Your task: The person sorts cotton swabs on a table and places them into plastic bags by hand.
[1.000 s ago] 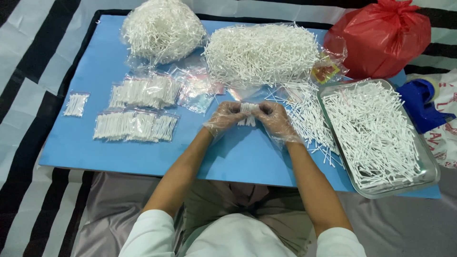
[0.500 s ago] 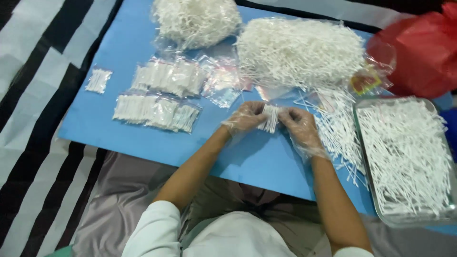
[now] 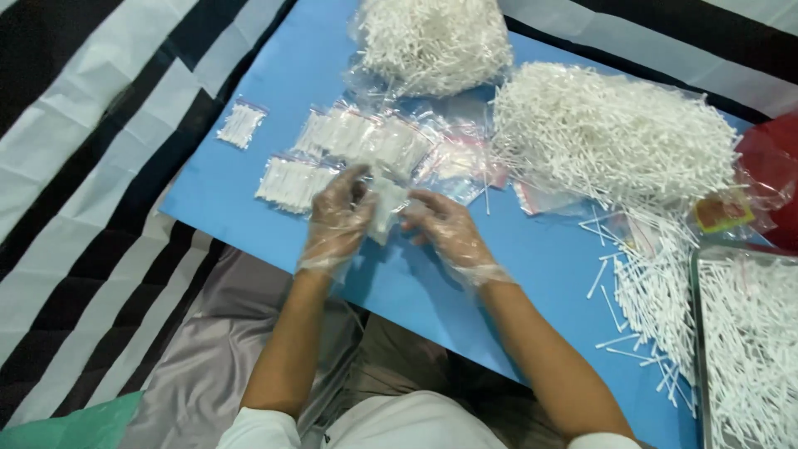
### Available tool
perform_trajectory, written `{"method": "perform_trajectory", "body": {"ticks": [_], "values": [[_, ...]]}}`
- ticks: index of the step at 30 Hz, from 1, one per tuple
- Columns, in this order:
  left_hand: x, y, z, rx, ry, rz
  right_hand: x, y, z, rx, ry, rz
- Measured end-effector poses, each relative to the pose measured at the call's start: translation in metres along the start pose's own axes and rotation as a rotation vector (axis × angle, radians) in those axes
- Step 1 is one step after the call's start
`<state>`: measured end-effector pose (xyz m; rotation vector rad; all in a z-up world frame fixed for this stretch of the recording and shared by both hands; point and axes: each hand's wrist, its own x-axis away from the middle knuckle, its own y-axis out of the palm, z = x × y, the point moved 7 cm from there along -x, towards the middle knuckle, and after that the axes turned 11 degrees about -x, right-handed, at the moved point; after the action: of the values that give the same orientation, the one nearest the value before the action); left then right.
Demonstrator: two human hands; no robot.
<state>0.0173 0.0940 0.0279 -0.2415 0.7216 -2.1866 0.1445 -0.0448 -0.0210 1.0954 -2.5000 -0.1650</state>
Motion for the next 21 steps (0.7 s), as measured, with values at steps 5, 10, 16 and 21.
{"method": "perform_trajectory", "body": {"ticks": [5,10,16,21], "values": [[-0.014,-0.037,-0.036,-0.127,-0.058,0.163,-0.017,0.05,0.007,-0.028,-0.009,-0.054],[-0.022,-0.039,-0.056,-0.279,0.047,0.292,-0.009,0.045,0.008,0.203,0.0,-0.064],[-0.003,-0.021,-0.026,-0.588,0.497,0.677,0.033,-0.021,-0.002,0.205,-0.046,0.105],[0.036,0.06,0.041,-0.423,0.815,0.48,0.095,-0.07,-0.025,0.486,-0.182,0.126]]}}
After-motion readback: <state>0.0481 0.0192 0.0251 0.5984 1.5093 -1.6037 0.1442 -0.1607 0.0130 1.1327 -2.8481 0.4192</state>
